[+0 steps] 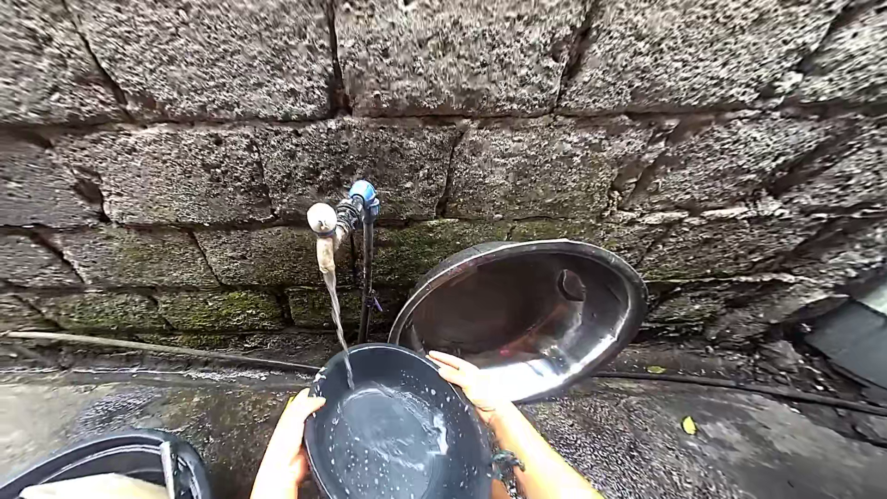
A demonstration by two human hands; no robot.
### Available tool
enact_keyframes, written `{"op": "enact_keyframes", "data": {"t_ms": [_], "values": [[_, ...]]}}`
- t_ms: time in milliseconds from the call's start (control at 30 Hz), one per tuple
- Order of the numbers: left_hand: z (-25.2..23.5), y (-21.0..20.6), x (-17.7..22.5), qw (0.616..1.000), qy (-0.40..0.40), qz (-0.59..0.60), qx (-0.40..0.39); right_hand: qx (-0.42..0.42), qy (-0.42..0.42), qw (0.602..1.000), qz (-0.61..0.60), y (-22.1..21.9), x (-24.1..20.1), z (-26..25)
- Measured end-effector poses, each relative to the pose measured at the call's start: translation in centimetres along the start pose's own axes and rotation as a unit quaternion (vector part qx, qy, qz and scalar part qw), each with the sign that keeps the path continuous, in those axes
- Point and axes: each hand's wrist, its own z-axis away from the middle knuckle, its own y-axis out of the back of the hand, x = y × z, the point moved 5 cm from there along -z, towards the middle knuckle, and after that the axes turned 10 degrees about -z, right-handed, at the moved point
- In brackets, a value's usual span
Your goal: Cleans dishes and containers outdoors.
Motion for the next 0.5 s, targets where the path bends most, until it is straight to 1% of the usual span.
{"op": "enact_keyframes", "data": {"t_ms": [100, 167, 200, 267, 333, 367, 400, 467, 500], "values": [[0.3, 1.4, 0.9, 0.995, -0.044, -0.072, -0.054, -0.038, -0.011, 0.994, 0.099, -2.9, -2.3, -2.4], [0.4, 2.2, 1.1, 0.983, -0.093, -0.138, -0.08, -0.102, 0.019, 0.98, 0.169, -6.3, -4.5, -3.5], [0.5, 2.2, 1.1, 0.977, -0.113, -0.163, -0.083, -0.143, 0.042, 0.966, 0.21, -8.4, -5.6, -3.9], [0.7, 1.8, 0.9, 0.97, -0.136, -0.188, -0.074, -0.229, 0.079, 0.926, 0.289, -13.7, -7.4, -3.8], [0.5, 1.5, 0.6, 0.972, -0.15, -0.177, -0.045, -0.303, 0.092, 0.879, 0.356, -18.4, -8.0, -4.6], [0.4, 1.5, 0.6, 0.977, -0.151, -0.153, -0.012, -0.314, 0.095, 0.861, 0.389, -20.2, -8.3, -5.2], [0.3, 1.6, 0.5, 0.982, -0.146, -0.116, 0.027, -0.301, 0.103, 0.847, 0.425, -21.3, -8.8, -5.7], [-0.1, 1.8, 0.4, 0.987, -0.126, -0.047, 0.088, -0.23, 0.118, 0.822, 0.508, -22.8, -10.3, -6.8], [-0.3, 1.8, 0.4, 0.987, -0.115, -0.019, 0.107, -0.201, 0.113, 0.801, 0.552, -23.5, -11.1, -7.2]]}}
